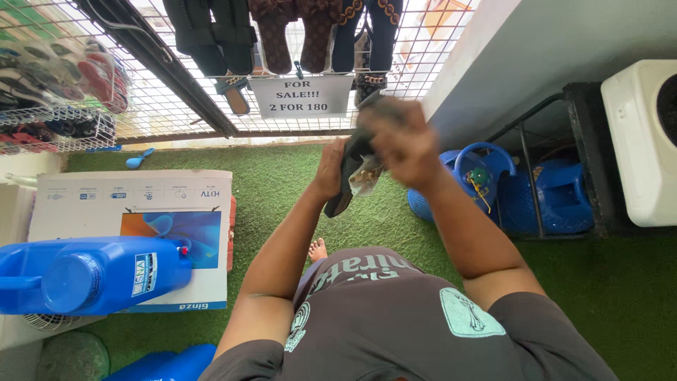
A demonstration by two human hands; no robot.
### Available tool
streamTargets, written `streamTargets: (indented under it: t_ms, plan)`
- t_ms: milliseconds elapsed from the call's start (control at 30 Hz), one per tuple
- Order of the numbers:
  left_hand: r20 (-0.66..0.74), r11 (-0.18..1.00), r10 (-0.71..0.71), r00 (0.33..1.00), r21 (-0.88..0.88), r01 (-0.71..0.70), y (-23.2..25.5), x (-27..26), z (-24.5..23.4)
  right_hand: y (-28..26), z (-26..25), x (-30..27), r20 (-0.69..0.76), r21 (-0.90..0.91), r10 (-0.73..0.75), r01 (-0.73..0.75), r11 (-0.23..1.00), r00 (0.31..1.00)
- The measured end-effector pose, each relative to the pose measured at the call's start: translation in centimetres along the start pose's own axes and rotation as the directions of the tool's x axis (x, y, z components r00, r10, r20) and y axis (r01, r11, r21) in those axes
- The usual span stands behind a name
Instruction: The person cleans several pairs of shoes one at a time by hand using a cloth, wiping the exterior surfaces before hanging each pair back onto a wire display rack.
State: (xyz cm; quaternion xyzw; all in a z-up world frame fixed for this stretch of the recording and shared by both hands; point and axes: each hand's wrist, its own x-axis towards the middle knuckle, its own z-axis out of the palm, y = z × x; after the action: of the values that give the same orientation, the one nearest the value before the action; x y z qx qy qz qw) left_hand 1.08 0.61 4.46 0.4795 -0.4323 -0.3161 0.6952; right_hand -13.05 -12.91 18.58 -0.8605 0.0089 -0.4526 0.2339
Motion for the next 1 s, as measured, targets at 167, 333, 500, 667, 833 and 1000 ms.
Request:
streamTargets:
  t_ms: [167,333,500,667,833,1000]
  plan:
    - [-0.041,0.967,0.002,0.999,-0.255,-0.012,-0.1,-0.2,0.0,0.5,1.5,-0.4,0.116,0.113,-0.020,0.006,0.994,0.993]
    - [-0.154,0.671,-0.222,0.963,-0.741,0.036,0.1,1.1,-0.5,6.0,0.5,-2.7,0.240,0.075,0.313,-0.339,0.938,0.919]
    - [-0.441,0.578,-0.272,0.855,-0.786,-0.221,2.0,2.7,-2.5,3.1,0.3,-6.5,-0.137,0.140,0.366,-0.348,0.927,0.920]
    - [-0.490,0.606,-0.203,0.848,-0.743,-0.284,0.0,3.5,-1.6,-3.7,5.4,-8.0,0.266,-0.056,-0.042,0.059,0.997,0.963]
    - [-0.529,0.670,-0.279,0.801,-0.705,-0.232,-1.4,2.9,-0.1,-1.0,6.9,-6.6,0.307,0.061,-0.025,0.006,0.998,0.951]
    - [-0.561,0.719,-0.222,0.797,-0.647,-0.255,-2.3,3.8,0.5,0.4,9.4,-4.3,0.334,0.009,0.226,-0.243,0.970,0.915]
